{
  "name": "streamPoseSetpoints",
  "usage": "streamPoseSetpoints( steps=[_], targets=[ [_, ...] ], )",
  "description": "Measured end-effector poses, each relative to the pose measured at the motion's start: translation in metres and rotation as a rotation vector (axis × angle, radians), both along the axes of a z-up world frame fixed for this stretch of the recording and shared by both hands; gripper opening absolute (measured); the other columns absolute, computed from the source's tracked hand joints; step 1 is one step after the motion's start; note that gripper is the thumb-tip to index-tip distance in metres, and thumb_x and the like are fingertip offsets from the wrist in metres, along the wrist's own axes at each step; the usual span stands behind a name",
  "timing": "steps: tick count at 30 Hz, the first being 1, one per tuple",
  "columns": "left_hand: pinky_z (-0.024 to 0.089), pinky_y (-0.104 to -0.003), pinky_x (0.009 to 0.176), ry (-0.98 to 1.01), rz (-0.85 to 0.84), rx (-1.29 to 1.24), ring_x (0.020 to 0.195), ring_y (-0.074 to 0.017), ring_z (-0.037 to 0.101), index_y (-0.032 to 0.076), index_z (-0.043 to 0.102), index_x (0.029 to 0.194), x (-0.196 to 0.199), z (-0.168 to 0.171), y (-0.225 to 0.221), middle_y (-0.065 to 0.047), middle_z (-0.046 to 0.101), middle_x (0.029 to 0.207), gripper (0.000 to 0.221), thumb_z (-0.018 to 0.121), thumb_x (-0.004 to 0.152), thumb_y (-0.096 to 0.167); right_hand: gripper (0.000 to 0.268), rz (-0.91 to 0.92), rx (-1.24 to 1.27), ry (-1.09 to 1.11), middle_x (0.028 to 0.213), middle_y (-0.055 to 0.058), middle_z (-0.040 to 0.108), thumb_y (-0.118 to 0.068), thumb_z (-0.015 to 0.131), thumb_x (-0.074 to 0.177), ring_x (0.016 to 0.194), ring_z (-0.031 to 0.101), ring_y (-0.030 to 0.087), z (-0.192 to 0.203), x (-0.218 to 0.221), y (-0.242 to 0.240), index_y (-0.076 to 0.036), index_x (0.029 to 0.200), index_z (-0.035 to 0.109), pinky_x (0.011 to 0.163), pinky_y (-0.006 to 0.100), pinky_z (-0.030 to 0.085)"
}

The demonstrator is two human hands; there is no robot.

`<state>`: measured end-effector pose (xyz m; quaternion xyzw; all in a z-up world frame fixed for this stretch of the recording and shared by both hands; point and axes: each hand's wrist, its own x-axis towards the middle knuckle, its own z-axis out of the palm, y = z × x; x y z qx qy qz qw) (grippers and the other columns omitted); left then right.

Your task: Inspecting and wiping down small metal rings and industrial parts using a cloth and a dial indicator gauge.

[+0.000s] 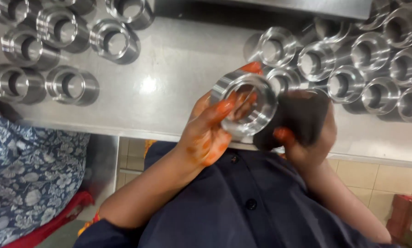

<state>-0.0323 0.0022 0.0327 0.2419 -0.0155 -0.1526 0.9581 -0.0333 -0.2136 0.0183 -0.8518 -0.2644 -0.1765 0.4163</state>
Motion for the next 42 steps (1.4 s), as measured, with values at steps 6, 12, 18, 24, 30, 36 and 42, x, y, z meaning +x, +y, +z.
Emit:
streamPoseSetpoints(
  steps=[6,12,18,24,30,36,42],
  targets=[
    [0.05,-0.036,0.106,0.087,0.065,0.004,0.12,-0.0173,0.06,-0.004,0.045,0.144,0.002,-0.036,-0.026,-0.01,0.059,0.129,0.064,0.066,0.104,0.041,0.042,-0.062,0.433,0.727,0.108,0.01,0.072,-0.03,0.086,0.088,0.091,0.068,0.017,0.008,0.006,0.018,-0.003,0.115,0.069,0.084,0.032,0.056],
    [0.058,-0.034,0.09,0.19,0.163,0.015,0.109,-0.0207,0.065,0.006,0.047,0.138,-0.003,-0.023,-0.023,-0.01,0.061,0.121,0.058,0.053,0.104,0.053,0.04,0.254,-0.076,-0.189,0.124,0.02,0.06,-0.018,0.087,0.076,0.103,0.063,0.036,-0.002,0.019,0.003,-0.012,0.093,0.052,0.081,0.044,0.052],
    [0.053,-0.027,0.089,0.059,0.056,0.176,0.106,-0.0153,0.06,0.007,0.05,0.138,-0.001,-0.039,-0.022,-0.008,0.059,0.122,0.05,0.045,0.112,0.05,0.04,0.15,-0.427,-0.125,0.126,0.016,0.061,-0.032,0.087,0.066,0.107,0.056,0.038,0.042,0.032,0.008,-0.009,0.097,0.077,0.088,0.053,0.046],
    [0.053,-0.028,0.089,-0.046,0.112,0.35,0.108,-0.0154,0.061,0.011,0.05,0.141,0.015,-0.045,-0.017,-0.007,0.061,0.123,0.053,0.043,0.109,0.053,0.033,0.253,-0.211,-0.22,0.117,0.008,0.067,-0.03,0.087,0.069,0.106,0.057,0.036,0.015,0.027,0.016,-0.01,0.09,0.071,0.09,0.046,0.047],
    [0.047,-0.038,0.093,-0.013,0.109,0.532,0.122,-0.0233,0.056,0.017,0.045,0.146,0.042,-0.053,0.018,-0.01,0.056,0.137,0.059,0.051,0.098,0.05,0.033,0.079,-0.332,-0.119,0.098,0.012,0.065,-0.023,0.088,0.063,0.104,0.057,0.035,-0.002,0.092,-0.004,-0.006,0.085,0.07,0.086,0.047,0.048],
    [0.019,-0.061,0.118,-0.203,0.617,1.986,0.148,-0.0447,0.027,0.003,0.051,0.143,0.062,-0.088,0.136,-0.029,0.038,0.155,0.069,0.072,0.088,0.039,0.027,-0.254,-0.698,-0.29,0.108,0.011,0.067,-0.021,0.082,0.075,0.115,0.057,0.033,0.015,0.252,-0.074,-0.005,0.095,0.074,0.097,0.048,0.047],
    [-0.001,-0.075,0.116,-0.017,0.631,2.367,0.156,-0.0524,0.001,-0.002,0.062,0.116,0.064,-0.139,0.171,-0.036,0.018,0.165,0.053,0.077,0.084,0.038,0.032,-0.306,-0.797,-0.287,0.115,0.006,0.069,-0.026,0.083,0.079,0.123,0.054,0.033,0.0,0.34,-0.091,-0.009,0.105,0.076,0.1,0.05,0.042]
  ],
)
